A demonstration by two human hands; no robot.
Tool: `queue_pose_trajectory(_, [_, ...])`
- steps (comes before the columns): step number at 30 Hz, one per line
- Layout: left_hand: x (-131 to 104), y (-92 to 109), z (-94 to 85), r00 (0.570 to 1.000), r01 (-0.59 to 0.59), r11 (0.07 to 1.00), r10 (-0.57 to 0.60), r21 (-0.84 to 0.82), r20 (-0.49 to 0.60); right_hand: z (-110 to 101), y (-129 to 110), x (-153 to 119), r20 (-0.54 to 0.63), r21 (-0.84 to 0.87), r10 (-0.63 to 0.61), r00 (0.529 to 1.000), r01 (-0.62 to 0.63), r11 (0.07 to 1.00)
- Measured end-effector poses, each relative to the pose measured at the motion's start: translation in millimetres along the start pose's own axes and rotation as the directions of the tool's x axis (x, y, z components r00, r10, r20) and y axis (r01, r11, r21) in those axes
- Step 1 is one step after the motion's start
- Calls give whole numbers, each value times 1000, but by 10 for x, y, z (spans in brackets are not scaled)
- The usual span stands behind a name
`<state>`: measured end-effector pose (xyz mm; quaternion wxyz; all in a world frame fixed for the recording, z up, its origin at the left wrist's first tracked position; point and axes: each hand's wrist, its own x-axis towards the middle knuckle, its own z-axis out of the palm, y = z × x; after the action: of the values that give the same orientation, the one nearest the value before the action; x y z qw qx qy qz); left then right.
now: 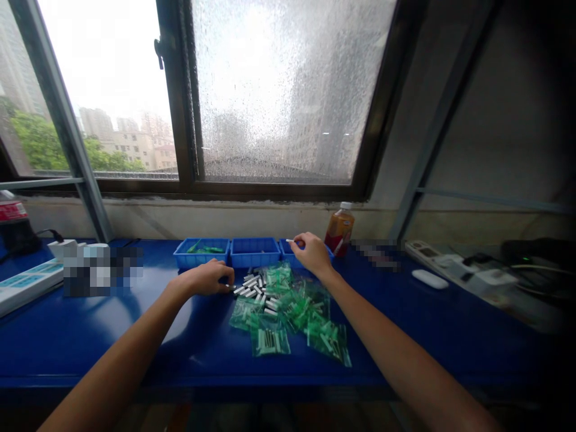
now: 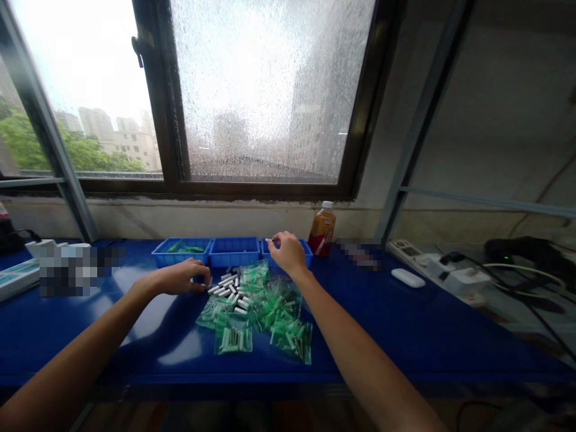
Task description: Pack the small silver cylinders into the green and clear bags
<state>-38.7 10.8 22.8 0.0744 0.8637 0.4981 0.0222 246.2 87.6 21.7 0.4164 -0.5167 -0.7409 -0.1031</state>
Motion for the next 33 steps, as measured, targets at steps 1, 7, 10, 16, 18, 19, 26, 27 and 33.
queue_pose_trajectory(1, [10,3,10,1000,-17,1000,17,-1,-12,3,12,4,6,-9,-1,1000,1,1000])
queue_pose_trajectory(7, [51,69,11,975,7,999,-17,-43,-223,18,106,12,91,-86,62,994,-54,995])
queue_pose_trajectory(10, [100,132,-5,913,-21,995,-21,-99,-407,-9,68,-1,116,-124,68,991,-54,991])
queue_pose_trajectory(16, [163,279,-7,859,-94,958,-59,-270,-508,-113,-467,-188,191,115,-279,941,261,958])
queue_pose_trajectory(18, [169,313,3,859,-119,948,-50,-295,-509,-118,-671,-290,242,146,-392,887,366,919])
queue_pose_trajectory(19, [173,324,11,861,-130,945,-43,-301,-506,-114,-749,-335,263,147,-422,868,396,907])
queue_pose_trajectory(26, [229,354,115,858,-228,844,-62,-486,-511,-78,-841,-415,262,148,-391,882,364,920])
queue_pose_trajectory(27, [236,361,125,852,-247,824,-65,-510,-519,-76,-831,-410,256,163,-378,889,346,924])
queue_pose_trajectory(33, [250,396,146,831,-249,818,-94,-518,-548,-41,-803,-402,242,275,-358,902,290,917])
